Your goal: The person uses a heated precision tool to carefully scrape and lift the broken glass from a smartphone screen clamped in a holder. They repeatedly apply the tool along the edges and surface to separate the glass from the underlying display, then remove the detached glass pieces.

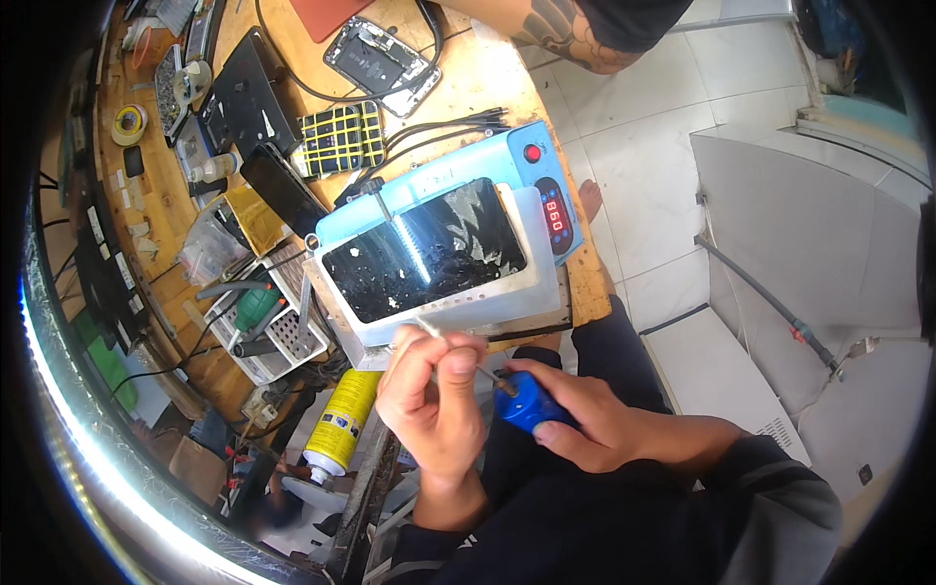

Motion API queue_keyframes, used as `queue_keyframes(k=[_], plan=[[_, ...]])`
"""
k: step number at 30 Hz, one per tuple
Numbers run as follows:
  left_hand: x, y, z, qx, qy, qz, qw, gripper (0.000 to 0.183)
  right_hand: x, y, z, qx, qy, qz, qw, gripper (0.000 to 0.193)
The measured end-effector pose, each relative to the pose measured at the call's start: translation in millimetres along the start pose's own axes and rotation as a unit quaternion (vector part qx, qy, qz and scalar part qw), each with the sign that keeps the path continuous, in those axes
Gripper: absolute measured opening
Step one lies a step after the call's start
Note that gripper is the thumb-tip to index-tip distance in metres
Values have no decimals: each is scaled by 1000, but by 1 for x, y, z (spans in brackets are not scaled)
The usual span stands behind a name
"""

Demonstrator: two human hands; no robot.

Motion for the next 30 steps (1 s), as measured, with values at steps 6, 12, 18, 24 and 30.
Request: queue_keyframes(k=[6, 12, 18, 24, 30], plan=[[-11, -19, -17, -60, 269, -28, 961, 29, 22, 1, 8, -2, -68, 116, 991, 67], [-24, -48, -36, 64, -100, -187, 975, 10, -1, 8, -27, 97, -50, -23, 994, 62], [21, -27, -8, 125, -315, -63, 939, 17, -12, 17, -34, 88, -42, -96, 991, 60], [24, -34, -17, 114, -327, -54, 937, 22, -12, 17, -28, 96, 0, -53, 994, 61], [23, -33, -11, 112, -317, -59, 940, 21, -11, 19, -25, 112, -18, -56, 992, 61]])
Point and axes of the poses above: each hand's wrist, its own y-axis away from the middle knuckle, its own x-axis out of the palm, z = x × y, the point moved 8 cm from there along -y, towards the middle knuckle, and after that the axes turned 5 degrees about -x, right-handed, at the moved point
